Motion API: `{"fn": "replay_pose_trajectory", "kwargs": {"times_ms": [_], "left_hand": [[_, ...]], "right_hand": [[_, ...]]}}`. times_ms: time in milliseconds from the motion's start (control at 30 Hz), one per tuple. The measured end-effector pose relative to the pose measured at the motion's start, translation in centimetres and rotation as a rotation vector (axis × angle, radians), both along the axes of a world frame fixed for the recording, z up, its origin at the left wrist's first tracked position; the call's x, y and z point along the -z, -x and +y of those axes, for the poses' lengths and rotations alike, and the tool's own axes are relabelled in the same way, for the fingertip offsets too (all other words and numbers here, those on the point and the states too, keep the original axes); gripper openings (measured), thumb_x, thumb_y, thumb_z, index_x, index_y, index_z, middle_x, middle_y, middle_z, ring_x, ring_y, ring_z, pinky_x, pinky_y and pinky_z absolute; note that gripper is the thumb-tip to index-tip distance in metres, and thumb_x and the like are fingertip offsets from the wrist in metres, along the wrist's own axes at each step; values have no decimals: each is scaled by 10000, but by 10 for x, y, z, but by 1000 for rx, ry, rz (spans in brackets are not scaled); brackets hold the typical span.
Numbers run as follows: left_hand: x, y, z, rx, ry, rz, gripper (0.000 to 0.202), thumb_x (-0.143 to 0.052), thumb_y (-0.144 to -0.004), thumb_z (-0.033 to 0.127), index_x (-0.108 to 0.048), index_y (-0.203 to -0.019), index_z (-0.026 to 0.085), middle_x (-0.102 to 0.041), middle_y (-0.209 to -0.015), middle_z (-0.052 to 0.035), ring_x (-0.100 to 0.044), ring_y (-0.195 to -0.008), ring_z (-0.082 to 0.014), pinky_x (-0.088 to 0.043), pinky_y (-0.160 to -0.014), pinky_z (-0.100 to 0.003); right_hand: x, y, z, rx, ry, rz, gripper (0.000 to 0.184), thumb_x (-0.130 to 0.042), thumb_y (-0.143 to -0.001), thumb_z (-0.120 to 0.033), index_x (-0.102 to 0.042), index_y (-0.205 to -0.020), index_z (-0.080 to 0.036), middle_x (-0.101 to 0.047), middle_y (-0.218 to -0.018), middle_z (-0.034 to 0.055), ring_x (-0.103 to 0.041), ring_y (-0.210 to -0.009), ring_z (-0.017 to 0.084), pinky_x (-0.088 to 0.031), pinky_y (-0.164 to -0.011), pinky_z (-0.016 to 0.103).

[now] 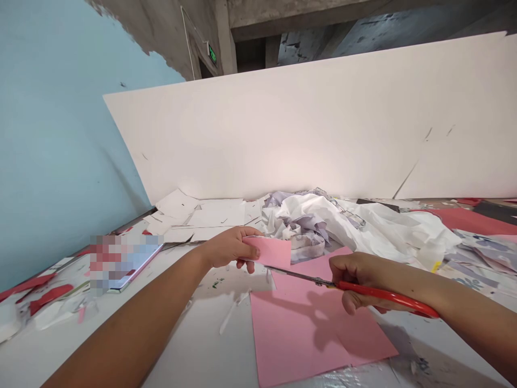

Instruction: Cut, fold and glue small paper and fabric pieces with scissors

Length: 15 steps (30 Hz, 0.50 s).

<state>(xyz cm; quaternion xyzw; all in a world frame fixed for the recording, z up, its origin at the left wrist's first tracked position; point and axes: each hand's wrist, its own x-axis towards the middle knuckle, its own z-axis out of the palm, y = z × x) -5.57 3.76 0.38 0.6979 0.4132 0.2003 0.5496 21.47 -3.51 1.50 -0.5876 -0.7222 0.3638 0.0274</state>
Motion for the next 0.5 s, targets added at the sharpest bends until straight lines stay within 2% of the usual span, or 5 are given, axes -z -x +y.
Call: {"fn": "replay_pose_trajectory", "kwargs": {"times_ms": [167, 333, 400, 500], "left_hand": [[0, 1, 0, -9, 13, -6, 278, -628, -641, 231, -530, -893, 170, -544, -596, 41, -574, -506, -111, -320, -418, -199], [0, 0, -1, -7, 16, -15, 275, -633, -646, 231, -524, -889, 163, -546, -591, 37, -581, -511, -115, -322, -417, -197], [0, 0, 0, 0, 24, -28, 251, -630, -648, 222, -533, -874, 167, -547, -597, 40, -580, -504, -109, -316, -411, -192], [1, 0, 1, -1, 13, -52, 221, -617, -663, 207, -544, -868, 170, -533, -569, 47, -576, -498, -102, -308, -403, -182]], "right_hand": [[-3, 2, -2, 19, 6, -7, 185, -538, -557, -147, -394, -655, -209, -444, -518, -99, -333, -372, 39, -322, -390, 184], [-1, 1, -2, -2, 59, 15, 175, -520, -599, -211, -358, -663, -219, -510, -528, -78, -327, -417, 65, -291, -412, 196], [2, -2, -1, -70, -3, 41, 218, -543, -613, -273, -340, -673, -220, -493, -541, -66, -335, -458, 80, -298, -444, 212], [10, -8, -2, -188, -212, 37, 241, -499, -682, -388, -325, -696, -221, -449, -614, -38, -333, -537, 106, -294, -496, 236]]}}
